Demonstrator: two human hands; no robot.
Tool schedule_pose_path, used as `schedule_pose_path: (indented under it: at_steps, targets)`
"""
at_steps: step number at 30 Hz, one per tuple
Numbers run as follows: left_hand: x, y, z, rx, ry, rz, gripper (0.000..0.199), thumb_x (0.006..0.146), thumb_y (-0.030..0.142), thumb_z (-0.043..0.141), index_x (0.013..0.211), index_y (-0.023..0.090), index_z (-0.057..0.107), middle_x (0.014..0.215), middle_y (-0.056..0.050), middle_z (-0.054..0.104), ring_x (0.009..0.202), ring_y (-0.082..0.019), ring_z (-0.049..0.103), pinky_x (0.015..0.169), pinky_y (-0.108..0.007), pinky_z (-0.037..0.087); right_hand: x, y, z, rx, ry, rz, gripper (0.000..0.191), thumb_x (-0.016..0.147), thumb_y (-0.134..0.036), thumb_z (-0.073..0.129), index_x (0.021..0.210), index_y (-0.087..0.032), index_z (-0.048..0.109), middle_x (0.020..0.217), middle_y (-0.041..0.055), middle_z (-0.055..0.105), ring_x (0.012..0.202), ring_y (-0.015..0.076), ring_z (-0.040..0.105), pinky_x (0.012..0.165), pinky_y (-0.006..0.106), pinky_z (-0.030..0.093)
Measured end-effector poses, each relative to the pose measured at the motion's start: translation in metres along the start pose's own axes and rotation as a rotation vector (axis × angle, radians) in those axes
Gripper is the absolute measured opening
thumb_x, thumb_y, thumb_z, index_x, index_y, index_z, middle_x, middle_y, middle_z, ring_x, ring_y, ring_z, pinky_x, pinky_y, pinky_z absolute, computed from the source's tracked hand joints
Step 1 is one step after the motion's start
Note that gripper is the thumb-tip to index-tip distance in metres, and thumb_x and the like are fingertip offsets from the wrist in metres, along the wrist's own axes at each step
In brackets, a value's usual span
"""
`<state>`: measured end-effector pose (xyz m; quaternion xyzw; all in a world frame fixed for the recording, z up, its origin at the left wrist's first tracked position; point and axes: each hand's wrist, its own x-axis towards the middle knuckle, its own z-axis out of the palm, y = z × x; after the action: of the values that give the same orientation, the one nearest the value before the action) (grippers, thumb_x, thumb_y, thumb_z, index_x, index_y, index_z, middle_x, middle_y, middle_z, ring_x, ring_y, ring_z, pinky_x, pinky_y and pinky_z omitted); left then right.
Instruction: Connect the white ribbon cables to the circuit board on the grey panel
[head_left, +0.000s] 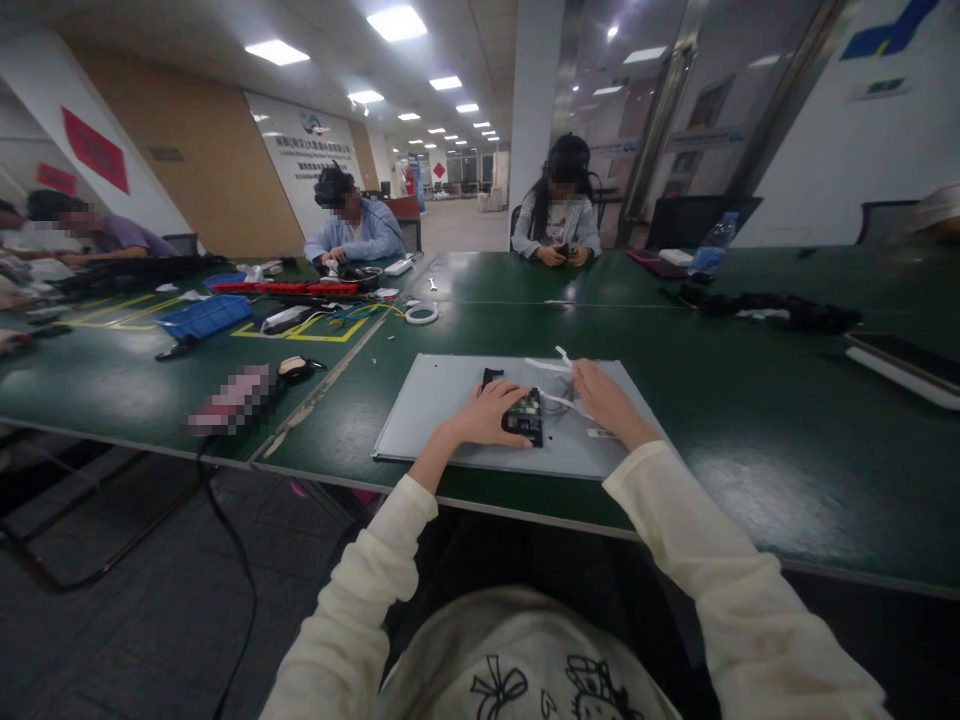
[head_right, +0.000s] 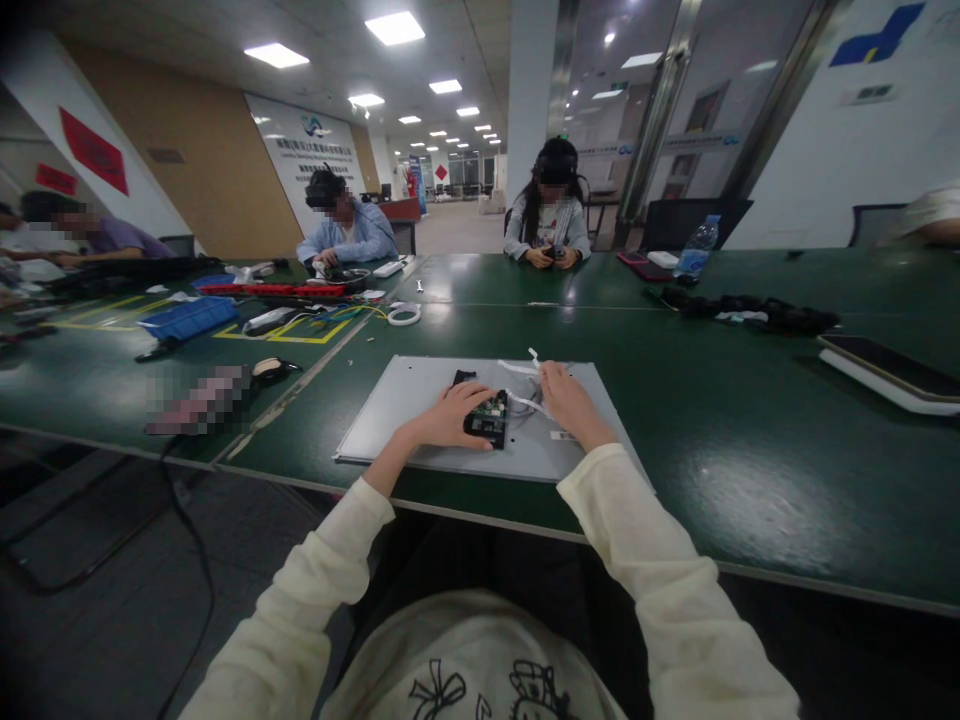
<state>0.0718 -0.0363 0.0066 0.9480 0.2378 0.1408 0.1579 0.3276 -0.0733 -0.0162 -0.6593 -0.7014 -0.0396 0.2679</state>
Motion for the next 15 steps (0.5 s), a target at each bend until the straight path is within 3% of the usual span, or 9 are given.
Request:
schedule_pose_path:
  at_steps: [8, 12, 15]
  targets:
    - [0.000, -0.002, 0.002, 0.003, 0.016, 0.007, 0.086, 0.065, 0.065, 0.060, 0.137, 0.028, 0.032, 0.139, -0.010, 0.036, 0.131, -0.031, 0.025, 0.108, -0.050, 0.018, -0.011, 0.014, -0.005, -0.124, 0.109, 0.059, 0.024, 0.092, -0.027, 0.024, 0.091, -0.017, 0.046, 0.088, 0.0133, 0.053, 0.082, 0.0227, 0.053, 0.070, 0.033, 0.040]
    - [0.000, -0.002, 0.002, 0.005, 0.015, 0.012, 0.085, 0.066, 0.065, 0.059, 0.138, 0.029, 0.031, 0.139, -0.009, 0.036, 0.131, -0.031, 0.025, 0.108, -0.050, 0.018, -0.009, 0.008, -0.005, 0.008, 0.135, 0.052, 0.022, 0.092, -0.029, 0.027, 0.089, -0.019, 0.045, 0.088, 0.0115, 0.055, 0.082, 0.0221, 0.053, 0.072, 0.033, 0.041]
    - [0.000, -0.002, 0.002, 0.010, 0.012, 0.008, 0.086, 0.066, 0.065, 0.060, 0.138, 0.029, 0.031, 0.139, -0.009, 0.035, 0.131, -0.030, 0.025, 0.108, -0.051, 0.017, -0.006, 0.000, -0.002, 0.141, 0.070, -0.024, 0.021, 0.091, -0.030, 0.028, 0.087, -0.020, 0.045, 0.088, 0.0091, 0.055, 0.083, 0.0211, 0.053, 0.074, 0.033, 0.041]
